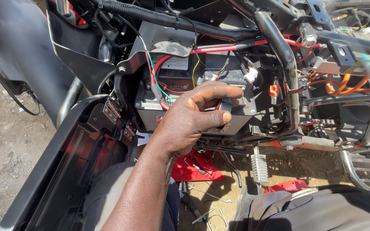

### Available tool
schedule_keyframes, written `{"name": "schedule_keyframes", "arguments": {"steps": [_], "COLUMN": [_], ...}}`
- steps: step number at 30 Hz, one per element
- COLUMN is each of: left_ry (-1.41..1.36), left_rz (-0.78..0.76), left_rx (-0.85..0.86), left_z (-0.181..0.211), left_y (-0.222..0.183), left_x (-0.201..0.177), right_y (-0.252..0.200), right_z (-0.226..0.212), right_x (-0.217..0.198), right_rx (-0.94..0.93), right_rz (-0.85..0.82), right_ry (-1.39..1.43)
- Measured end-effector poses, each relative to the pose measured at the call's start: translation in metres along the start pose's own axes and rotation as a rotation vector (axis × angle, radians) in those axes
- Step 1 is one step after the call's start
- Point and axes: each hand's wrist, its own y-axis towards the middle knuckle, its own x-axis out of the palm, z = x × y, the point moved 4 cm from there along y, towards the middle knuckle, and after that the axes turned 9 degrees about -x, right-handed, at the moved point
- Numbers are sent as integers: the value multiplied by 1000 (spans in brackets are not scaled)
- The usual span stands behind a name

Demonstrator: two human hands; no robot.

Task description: Repairing motorcycle electrical systems by stripping, connecting, and taping wires.

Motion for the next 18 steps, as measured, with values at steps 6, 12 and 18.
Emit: {"name": "schedule_keyframes", "arguments": {"steps": [6,12,18], "left_ry": [11,27,351], "left_rz": [-22,-190,-295], "left_rx": [29,99,190], "left_z": [0,-7,-5], "left_y": [-3,-2,-3], "left_x": [-2,6,9], "right_y": [-73,-73,-66], "right_z": [-151,-175,-156], "right_x": [80,103,105], "right_rx": [210,431,237], "right_rz": [-26,-47,-222], "right_ry": [98,153,-224]}}
